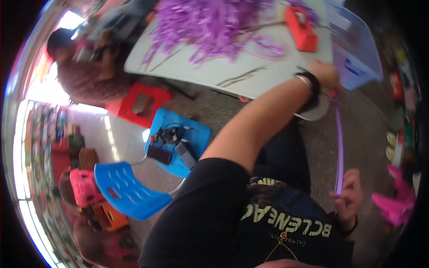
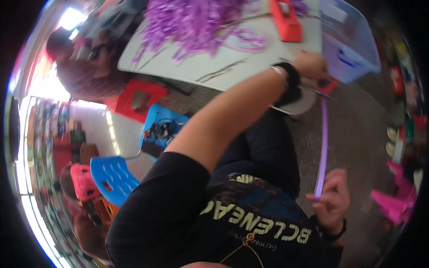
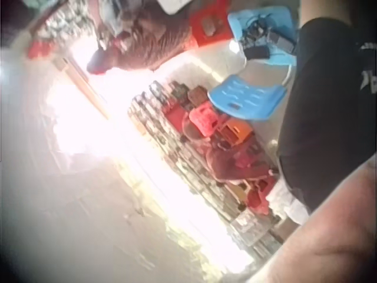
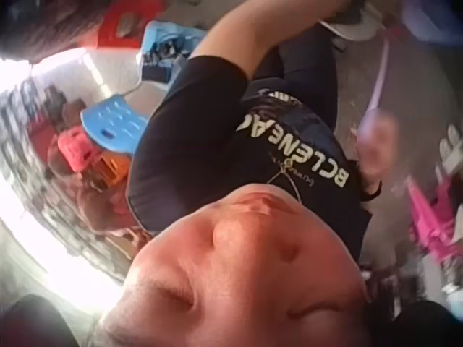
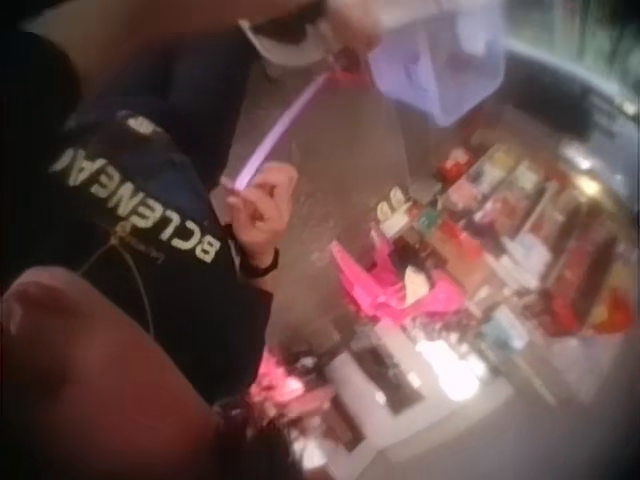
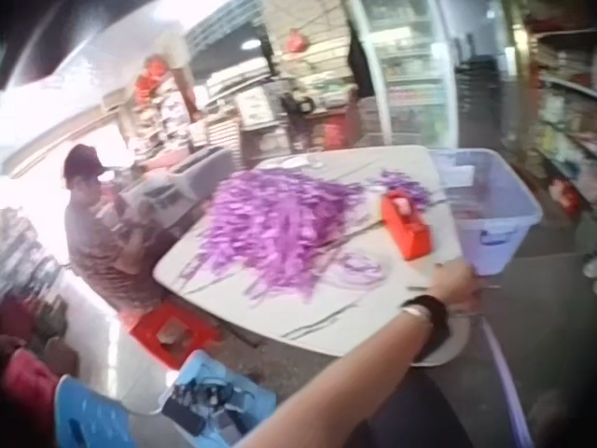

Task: Tying purple plastic ribbons around wooden sticks to create decorative crafts or bows.

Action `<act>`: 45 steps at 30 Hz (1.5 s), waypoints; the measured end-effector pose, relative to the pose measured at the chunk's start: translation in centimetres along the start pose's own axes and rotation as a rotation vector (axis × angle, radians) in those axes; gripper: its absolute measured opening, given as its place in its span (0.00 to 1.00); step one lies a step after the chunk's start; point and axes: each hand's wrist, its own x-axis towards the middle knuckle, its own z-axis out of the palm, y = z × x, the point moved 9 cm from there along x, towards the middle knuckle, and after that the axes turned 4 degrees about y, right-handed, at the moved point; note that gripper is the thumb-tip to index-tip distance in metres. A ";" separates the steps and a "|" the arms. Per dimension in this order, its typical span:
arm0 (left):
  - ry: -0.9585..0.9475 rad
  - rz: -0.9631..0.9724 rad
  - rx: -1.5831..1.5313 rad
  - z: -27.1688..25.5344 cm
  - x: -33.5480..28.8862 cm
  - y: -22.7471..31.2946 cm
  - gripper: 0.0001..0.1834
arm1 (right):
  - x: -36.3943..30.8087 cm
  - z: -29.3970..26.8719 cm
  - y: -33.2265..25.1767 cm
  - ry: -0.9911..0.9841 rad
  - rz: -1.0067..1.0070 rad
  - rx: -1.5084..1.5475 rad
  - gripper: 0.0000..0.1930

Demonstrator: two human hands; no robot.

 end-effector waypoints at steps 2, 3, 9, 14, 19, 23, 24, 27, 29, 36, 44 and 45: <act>-0.100 -0.025 0.030 -0.7 -1.1 -0.3 0.18 | 1.5 -1.5 -1.4 -0.010 -0.152 -0.061 0.19; -0.033 -0.014 0.049 -1.4 -1.5 -1.0 0.18 | 2.7 -2.0 -1.5 -0.015 -0.211 -0.059 0.22; 0.008 0.040 -0.082 -1.6 -1.1 -0.5 0.13 | 10.1 -7.6 -3.1 0.138 -0.460 -0.084 0.21; 0.007 0.056 -0.103 -1.8 -1.3 0.4 0.10 | 19.0 -13.0 5.6 0.256 -0.312 0.365 0.20; 0.031 0.071 -0.142 -1.8 -1.8 -0.2 0.09 | 28.4 -10.1 10.8 0.246 -0.009 0.670 0.15; 0.113 0.136 -0.184 -2.5 -2.1 0.3 0.08 | 31.5 -8.4 18.1 0.195 0.213 0.682 0.15; 0.135 0.147 -0.208 -2.7 -2.1 0.3 0.08 | 32.4 -7.7 19.6 0.163 0.213 0.700 0.14; 0.177 0.115 -0.229 -3.3 -2.3 0.0 0.08 | 32.3 -6.4 24.5 0.186 0.364 0.588 0.14; 0.170 0.096 -0.264 -3.4 -2.0 0.3 0.09 | 32.7 -5.8 28.2 0.182 0.344 0.628 0.15; 0.128 0.050 -0.356 -3.6 -2.1 -0.3 0.10 | 30.1 -2.6 31.4 0.238 0.469 0.602 0.14; 0.155 0.109 -0.344 -3.4 -2.2 0.0 0.09 | 22.1 3.5 39.4 0.271 0.583 0.672 0.14; 0.146 0.117 -0.336 -3.4 -2.2 0.1 0.09 | 20.5 4.3 38.2 0.266 0.514 0.691 0.14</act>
